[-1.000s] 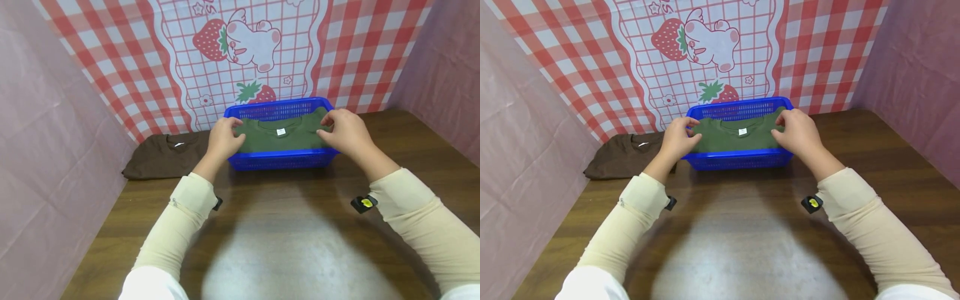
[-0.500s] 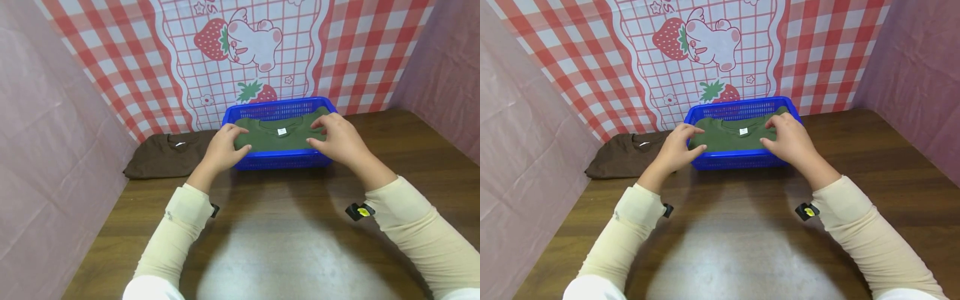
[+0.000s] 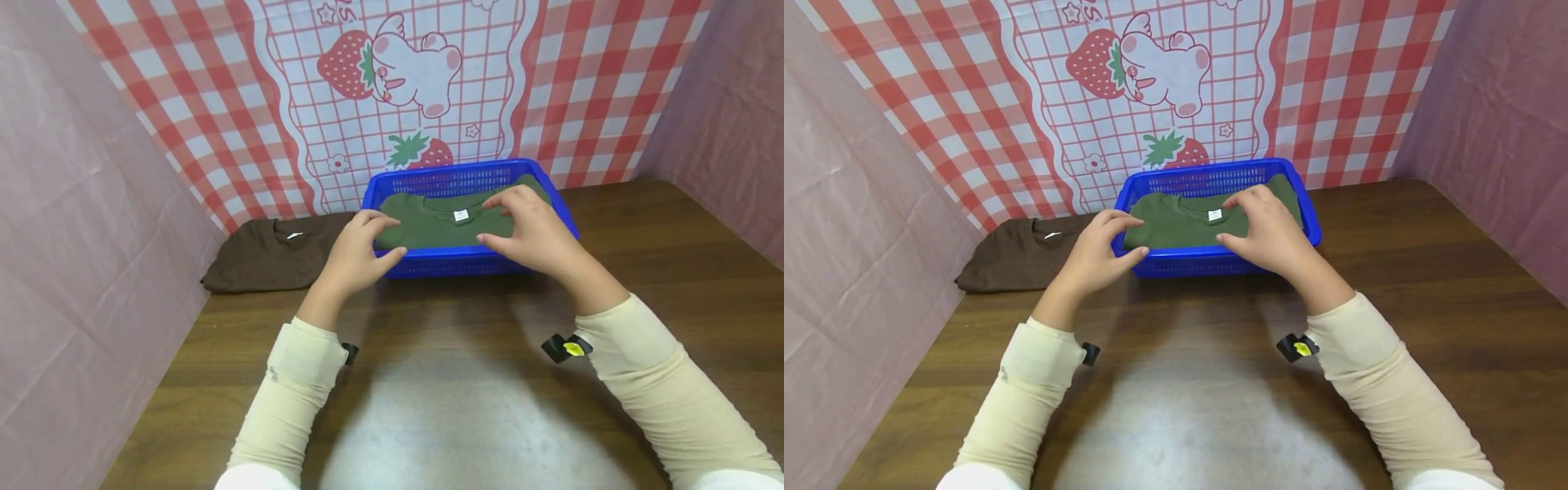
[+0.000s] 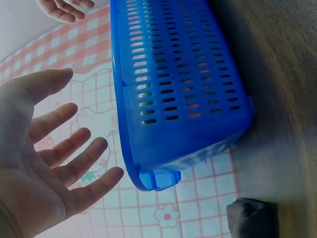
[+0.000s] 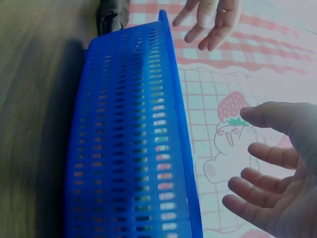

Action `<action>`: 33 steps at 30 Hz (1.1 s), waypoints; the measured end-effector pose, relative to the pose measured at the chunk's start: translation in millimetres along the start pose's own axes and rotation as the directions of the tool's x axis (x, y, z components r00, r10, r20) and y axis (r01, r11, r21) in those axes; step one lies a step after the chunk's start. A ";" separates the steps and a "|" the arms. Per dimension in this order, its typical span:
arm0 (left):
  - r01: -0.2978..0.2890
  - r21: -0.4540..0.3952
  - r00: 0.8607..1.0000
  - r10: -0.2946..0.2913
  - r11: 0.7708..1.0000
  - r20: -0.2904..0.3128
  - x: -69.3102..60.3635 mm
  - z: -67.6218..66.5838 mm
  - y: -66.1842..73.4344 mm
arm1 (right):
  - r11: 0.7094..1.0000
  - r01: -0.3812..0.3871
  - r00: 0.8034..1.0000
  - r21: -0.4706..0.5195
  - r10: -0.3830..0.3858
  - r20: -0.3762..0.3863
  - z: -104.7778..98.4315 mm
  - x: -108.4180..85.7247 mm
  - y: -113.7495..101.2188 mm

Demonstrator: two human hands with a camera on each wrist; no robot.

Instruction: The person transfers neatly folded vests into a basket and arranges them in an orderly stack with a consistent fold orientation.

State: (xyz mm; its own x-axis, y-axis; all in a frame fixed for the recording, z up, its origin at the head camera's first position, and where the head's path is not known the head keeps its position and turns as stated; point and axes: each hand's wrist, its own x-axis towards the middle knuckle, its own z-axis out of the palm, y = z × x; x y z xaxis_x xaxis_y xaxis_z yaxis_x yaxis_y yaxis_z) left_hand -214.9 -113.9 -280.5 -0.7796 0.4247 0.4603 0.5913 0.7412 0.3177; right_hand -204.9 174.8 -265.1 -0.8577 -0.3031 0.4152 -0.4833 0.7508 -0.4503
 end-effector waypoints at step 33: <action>0.104 -0.128 0.987 -0.118 0.986 -0.106 -21.7 -18.5 -28.7 | 0.982 0.107 0.994 0.153 -0.100 -0.050 21.9 13.3 -14.8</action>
State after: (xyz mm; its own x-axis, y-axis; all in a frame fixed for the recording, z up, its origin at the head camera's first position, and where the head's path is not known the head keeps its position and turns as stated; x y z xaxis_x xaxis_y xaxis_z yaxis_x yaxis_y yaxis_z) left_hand -211.1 -154.0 -284.2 -0.8178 0.2766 0.5047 0.5283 0.7087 0.4676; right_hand -213.0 146.7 -270.3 -0.7952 -0.3473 0.4970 -0.5932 0.6154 -0.5190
